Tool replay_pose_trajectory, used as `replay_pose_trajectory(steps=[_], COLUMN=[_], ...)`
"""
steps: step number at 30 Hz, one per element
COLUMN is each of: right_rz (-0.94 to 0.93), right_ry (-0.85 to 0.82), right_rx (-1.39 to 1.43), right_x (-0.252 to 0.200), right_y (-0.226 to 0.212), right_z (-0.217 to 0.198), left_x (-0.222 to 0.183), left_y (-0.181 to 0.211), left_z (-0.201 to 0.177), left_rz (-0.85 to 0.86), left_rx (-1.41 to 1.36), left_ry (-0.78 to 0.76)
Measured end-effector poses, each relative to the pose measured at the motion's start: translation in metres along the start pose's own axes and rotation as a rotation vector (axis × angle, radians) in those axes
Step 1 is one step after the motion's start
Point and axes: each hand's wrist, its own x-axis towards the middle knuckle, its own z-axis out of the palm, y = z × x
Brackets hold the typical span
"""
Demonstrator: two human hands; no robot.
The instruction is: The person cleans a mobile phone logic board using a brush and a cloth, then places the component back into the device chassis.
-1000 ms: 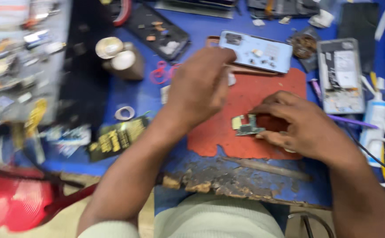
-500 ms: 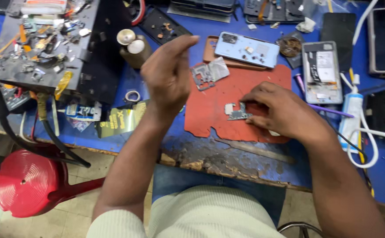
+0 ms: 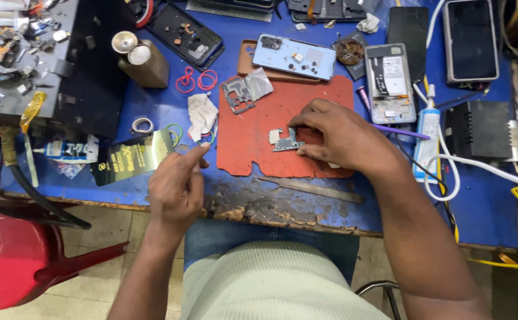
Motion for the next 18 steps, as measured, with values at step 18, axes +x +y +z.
replay_pose_trajectory(steps=[18], right_rz=[-0.112], right_ry=[0.65], right_rx=[0.082], right_x=[-0.016], right_y=[0.03], right_z=[-0.018], left_x=[0.015], left_y=[0.012], left_z=[-0.004], left_rz=[0.166], left_rx=[0.04], left_ry=[-0.025])
